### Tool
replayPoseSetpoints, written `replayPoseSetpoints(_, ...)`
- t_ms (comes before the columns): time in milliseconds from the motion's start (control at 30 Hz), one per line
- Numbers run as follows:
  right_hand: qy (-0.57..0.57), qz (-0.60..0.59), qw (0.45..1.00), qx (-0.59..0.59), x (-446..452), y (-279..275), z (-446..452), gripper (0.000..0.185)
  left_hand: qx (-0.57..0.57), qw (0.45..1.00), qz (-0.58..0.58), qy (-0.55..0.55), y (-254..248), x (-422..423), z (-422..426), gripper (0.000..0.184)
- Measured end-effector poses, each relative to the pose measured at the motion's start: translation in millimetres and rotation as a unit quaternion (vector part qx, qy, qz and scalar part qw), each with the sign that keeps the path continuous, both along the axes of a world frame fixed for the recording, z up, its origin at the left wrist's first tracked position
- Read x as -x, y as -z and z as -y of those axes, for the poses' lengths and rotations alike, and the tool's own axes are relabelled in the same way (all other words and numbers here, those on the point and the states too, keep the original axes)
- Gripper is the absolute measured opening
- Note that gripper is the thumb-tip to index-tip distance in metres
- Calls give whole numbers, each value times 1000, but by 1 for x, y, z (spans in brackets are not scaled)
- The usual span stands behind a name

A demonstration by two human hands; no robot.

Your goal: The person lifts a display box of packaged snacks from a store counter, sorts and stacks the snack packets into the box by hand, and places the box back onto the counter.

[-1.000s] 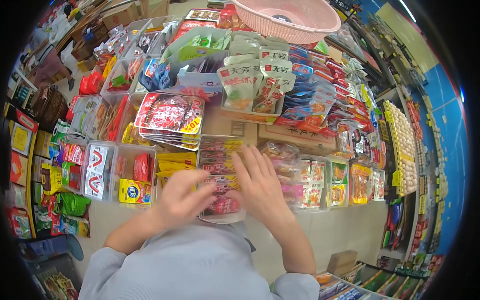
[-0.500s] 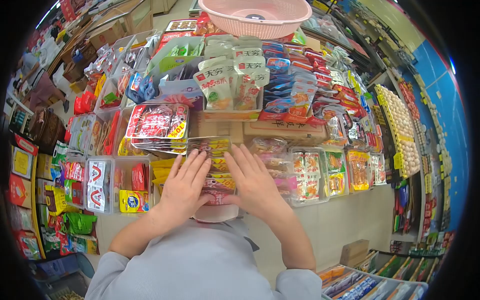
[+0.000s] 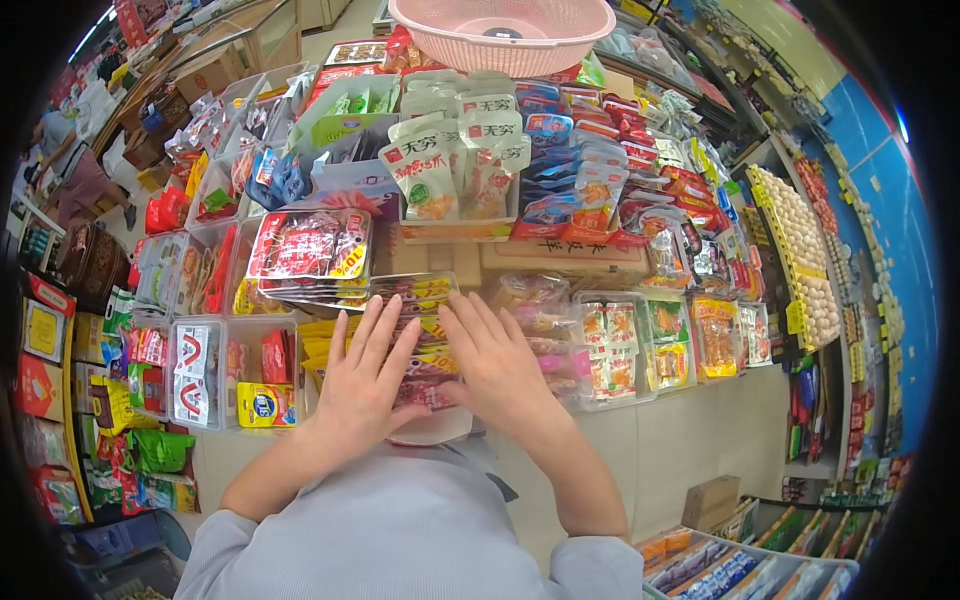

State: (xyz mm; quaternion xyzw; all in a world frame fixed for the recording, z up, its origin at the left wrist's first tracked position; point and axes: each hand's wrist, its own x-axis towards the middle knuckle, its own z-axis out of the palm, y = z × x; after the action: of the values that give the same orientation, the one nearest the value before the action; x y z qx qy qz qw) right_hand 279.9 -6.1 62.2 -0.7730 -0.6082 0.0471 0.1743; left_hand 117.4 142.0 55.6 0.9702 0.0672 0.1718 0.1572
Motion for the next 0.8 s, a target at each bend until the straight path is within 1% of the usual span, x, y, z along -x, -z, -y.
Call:
replayPoseSetpoints(67, 0, -6, 1000, 8, 0, -1, -2, 95, -24, 1000, -4, -7, 12, -6, -2, 101)
replayPoseSetpoints(167, -2, -29, 1000, 13, -5, -8, -2, 100, -8, 999, -41, 4, 14, -12, -10, 102)
replayPoseSetpoints(300, -32, -46, 998, 2, -19, -18, -16, 108, -12, 999, -40, -1, 13, -12, -9, 99)
replayPoseSetpoints(400, -80, -22, 996, 9, -30, -11, -31, 113, -10, 999, -33, 4, 13, -12, -8, 97)
replayPoseSetpoints(500, -90, -19, 994, 62, -33, -12, -39, 119, -14, 1000, -19, 6, 17, -11, -10, 96)
replayPoseSetpoints(600, -90, 24, 990, 108, -30, -22, -41, 121, -12, 1000, -7, -3, 17, -11, -8, 95)
replayPoseSetpoints(700, -84, 55, 988, 114, -24, -25, -40, 118, -9, 1000, -6, -5, 13, -11, -7, 95)
replayPoseSetpoints(800, -91, 32, 985, 140, -21, -33, -38, 114, -6, 1000, -3, -8, 10, -11, -7, 94)
